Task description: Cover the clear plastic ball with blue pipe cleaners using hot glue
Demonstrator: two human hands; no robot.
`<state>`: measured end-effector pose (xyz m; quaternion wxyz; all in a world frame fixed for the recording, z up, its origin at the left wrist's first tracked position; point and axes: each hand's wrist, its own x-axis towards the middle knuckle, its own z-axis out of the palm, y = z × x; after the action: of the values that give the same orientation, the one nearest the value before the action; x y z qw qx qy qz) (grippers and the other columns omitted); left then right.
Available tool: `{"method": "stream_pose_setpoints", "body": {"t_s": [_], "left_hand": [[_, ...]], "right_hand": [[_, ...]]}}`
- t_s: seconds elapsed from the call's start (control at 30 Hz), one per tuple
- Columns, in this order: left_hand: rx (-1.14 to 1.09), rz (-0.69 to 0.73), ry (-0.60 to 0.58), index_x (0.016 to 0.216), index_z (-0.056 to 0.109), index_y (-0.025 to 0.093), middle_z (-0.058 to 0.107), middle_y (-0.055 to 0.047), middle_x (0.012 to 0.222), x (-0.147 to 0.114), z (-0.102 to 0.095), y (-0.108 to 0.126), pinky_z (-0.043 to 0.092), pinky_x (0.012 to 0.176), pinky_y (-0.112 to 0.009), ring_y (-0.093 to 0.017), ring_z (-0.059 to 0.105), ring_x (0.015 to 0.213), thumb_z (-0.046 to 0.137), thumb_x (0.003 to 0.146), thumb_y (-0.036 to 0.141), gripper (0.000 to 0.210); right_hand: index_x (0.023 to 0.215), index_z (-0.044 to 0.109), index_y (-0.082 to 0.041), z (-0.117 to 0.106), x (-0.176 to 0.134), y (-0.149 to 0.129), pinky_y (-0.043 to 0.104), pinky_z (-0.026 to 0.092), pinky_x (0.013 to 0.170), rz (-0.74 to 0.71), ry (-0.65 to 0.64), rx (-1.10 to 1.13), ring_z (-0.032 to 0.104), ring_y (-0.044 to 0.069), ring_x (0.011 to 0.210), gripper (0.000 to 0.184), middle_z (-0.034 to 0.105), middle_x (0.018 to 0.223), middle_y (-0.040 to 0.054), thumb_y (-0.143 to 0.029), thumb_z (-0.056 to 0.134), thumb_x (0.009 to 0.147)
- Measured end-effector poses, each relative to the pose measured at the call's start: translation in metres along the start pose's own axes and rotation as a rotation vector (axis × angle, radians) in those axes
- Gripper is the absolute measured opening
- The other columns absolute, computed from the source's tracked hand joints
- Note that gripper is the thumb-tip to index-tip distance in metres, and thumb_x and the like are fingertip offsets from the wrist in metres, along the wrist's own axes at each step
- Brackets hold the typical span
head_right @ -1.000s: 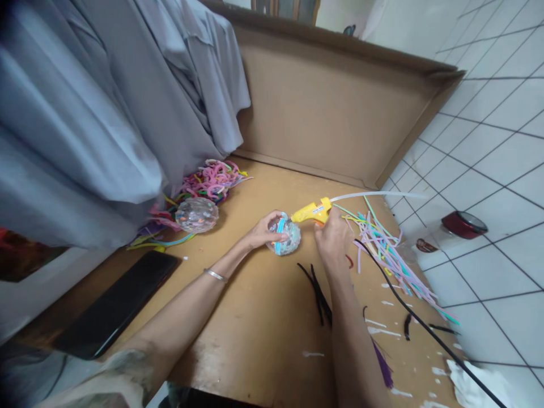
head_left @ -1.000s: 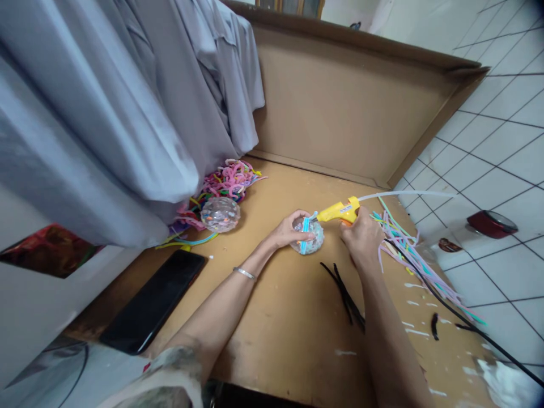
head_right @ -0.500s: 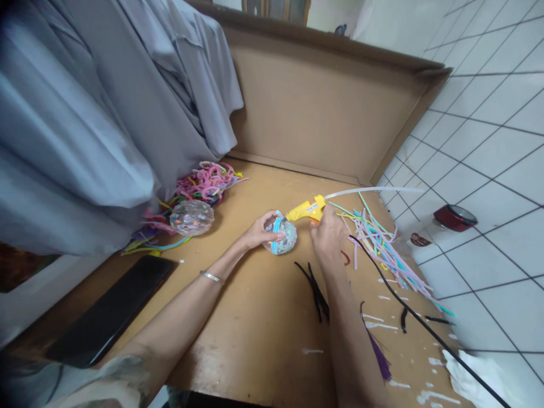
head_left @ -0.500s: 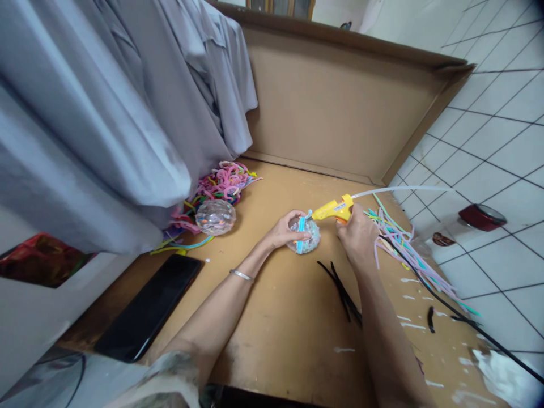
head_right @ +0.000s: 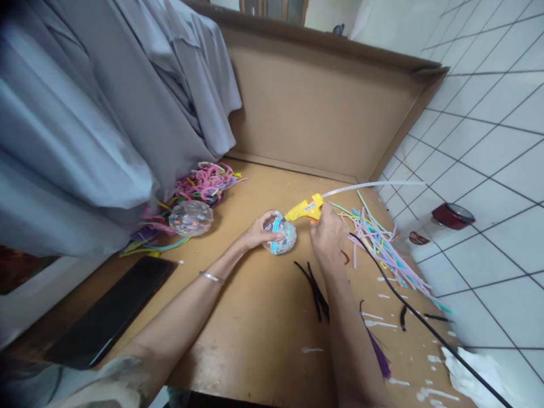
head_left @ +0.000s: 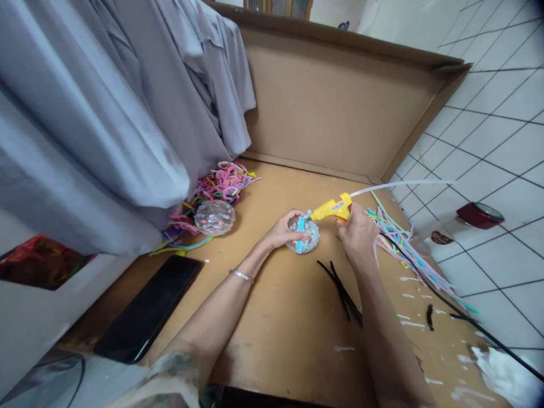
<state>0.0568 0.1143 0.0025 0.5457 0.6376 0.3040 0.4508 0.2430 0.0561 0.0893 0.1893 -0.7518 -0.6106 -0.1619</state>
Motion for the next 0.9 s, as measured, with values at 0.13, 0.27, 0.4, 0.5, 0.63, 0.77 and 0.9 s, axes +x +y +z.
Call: {"method": "stream_pose_setpoints", "body": {"t_s": [0.13,0.27,0.4,0.5,0.63,0.77,0.9], "left_hand": [[-0.011,0.006,-0.002,0.106,0.059,0.018,0.061,-0.002,0.097,-0.0001,0.0000,-0.0001,0.045,0.081,-0.026,-0.016,0.057,0.086,0.088,0.054,0.041,0.064],[-0.019,0.008,-0.001,0.107,0.059,0.018,0.062,-0.002,0.098,0.0002,0.0000,-0.0015,0.046,0.083,-0.028,-0.017,0.058,0.089,0.089,0.054,0.041,0.065],[-0.035,-0.003,-0.007,0.107,0.059,0.018,0.062,-0.001,0.095,0.0000,0.0006,-0.0019,0.046,0.083,-0.028,-0.017,0.058,0.088,0.089,0.053,0.042,0.066],[-0.047,-0.004,-0.008,0.106,0.058,0.018,0.061,-0.001,0.093,-0.0006,0.0011,-0.0007,0.045,0.082,-0.028,-0.016,0.058,0.086,0.089,0.053,0.041,0.065],[-0.048,0.001,-0.008,0.106,0.058,0.018,0.060,0.000,0.091,-0.0009,0.0011,0.0001,0.045,0.079,-0.026,-0.014,0.057,0.083,0.088,0.054,0.039,0.064],[-0.031,-0.001,-0.006,0.106,0.058,0.018,0.060,0.000,0.092,-0.0003,0.0005,-0.0013,0.044,0.080,-0.026,-0.015,0.056,0.085,0.088,0.053,0.041,0.065],[-0.027,-0.013,-0.008,0.106,0.058,0.018,0.060,0.000,0.093,-0.0001,0.0007,-0.0013,0.044,0.081,-0.026,-0.015,0.056,0.085,0.088,0.053,0.043,0.066]], "right_hand": [[0.109,0.056,-0.016,0.0009,-0.0004,0.0003,0.029,0.025,0.062,0.000,-0.001,-0.011,0.057,0.022,0.076,0.027,0.066,0.087,0.0078,-0.027,0.059,0.085],[0.110,0.056,-0.016,0.0001,-0.0006,-0.0013,0.029,0.024,0.062,0.005,0.001,-0.014,0.057,0.022,0.076,0.026,0.067,0.089,0.0082,-0.026,0.058,0.086],[0.109,0.057,-0.015,-0.0019,-0.0010,-0.0041,0.030,0.022,0.062,0.028,-0.001,-0.022,0.055,0.021,0.074,0.025,0.066,0.087,0.0077,-0.025,0.058,0.086],[0.109,0.057,-0.015,-0.0030,-0.0012,-0.0055,0.030,0.022,0.062,0.037,0.001,-0.019,0.054,0.020,0.074,0.026,0.066,0.086,0.0078,-0.024,0.059,0.085],[0.106,0.058,-0.015,-0.0030,-0.0010,-0.0059,0.030,0.022,0.061,0.037,0.019,-0.008,0.053,0.020,0.073,0.024,0.065,0.087,0.0078,-0.023,0.060,0.084],[0.105,0.058,-0.015,-0.0027,-0.0003,-0.0061,0.030,0.020,0.060,0.044,0.028,-0.014,0.052,0.019,0.071,0.024,0.064,0.085,0.0072,-0.022,0.061,0.083],[0.104,0.059,-0.015,-0.0021,0.0001,-0.0061,0.030,0.019,0.060,0.048,0.039,-0.022,0.051,0.019,0.071,0.022,0.064,0.085,0.0077,-0.023,0.060,0.084]]}}
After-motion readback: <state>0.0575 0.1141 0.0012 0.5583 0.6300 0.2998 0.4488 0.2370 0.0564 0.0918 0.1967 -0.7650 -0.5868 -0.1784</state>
